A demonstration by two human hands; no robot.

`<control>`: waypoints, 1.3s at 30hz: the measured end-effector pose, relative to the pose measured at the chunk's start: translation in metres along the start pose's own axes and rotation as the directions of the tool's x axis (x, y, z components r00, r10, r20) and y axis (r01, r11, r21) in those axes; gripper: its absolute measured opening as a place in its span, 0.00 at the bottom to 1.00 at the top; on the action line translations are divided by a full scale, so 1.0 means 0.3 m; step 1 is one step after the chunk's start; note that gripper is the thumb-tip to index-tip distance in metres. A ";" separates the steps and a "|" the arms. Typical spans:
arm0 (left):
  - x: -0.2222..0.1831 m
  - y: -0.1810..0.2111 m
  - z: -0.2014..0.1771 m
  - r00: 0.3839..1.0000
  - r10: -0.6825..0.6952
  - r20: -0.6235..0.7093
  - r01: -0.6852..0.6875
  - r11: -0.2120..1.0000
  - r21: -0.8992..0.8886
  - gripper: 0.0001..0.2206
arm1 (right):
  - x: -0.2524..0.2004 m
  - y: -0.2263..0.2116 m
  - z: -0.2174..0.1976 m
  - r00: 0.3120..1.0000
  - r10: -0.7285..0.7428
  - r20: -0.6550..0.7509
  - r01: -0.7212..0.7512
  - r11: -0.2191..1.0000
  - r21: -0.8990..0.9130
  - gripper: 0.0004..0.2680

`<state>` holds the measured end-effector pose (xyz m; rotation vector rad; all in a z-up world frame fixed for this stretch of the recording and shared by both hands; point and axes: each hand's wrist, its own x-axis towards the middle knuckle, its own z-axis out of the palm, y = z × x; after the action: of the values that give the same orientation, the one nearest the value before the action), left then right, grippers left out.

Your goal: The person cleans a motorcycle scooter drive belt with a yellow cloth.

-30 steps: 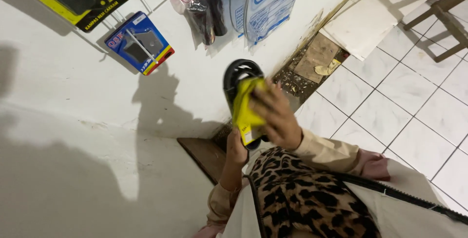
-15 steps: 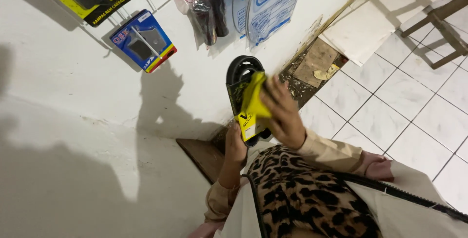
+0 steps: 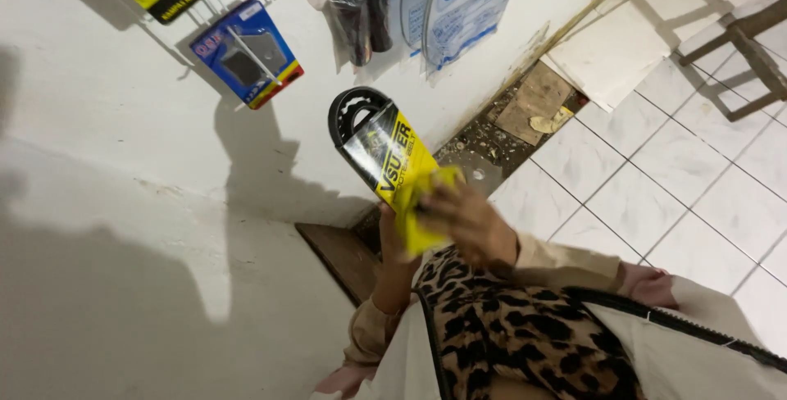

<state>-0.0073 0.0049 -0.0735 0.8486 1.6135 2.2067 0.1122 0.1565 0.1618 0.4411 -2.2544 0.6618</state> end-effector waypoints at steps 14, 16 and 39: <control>0.058 0.451 0.119 0.972 -0.232 0.028 0.207 0.797 -0.568 0.32 | -0.020 -0.013 0.007 0.996 0.076 0.048 -0.079 0.995 0.058 0.18; 0.067 0.472 0.140 0.976 -0.216 0.036 0.206 0.855 -0.476 0.33 | -0.019 0.020 -0.003 0.999 0.022 0.044 -0.022 1.000 -0.015 0.18; 0.160 0.605 0.211 0.977 -0.208 0.043 0.192 0.785 -0.589 0.27 | -0.089 -0.023 -0.074 0.972 -0.200 -0.125 0.219 0.963 0.157 0.13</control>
<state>0.0138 0.0183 0.1230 0.4404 0.8589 2.3487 0.1458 0.1667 0.1576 0.7010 -2.0225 0.7512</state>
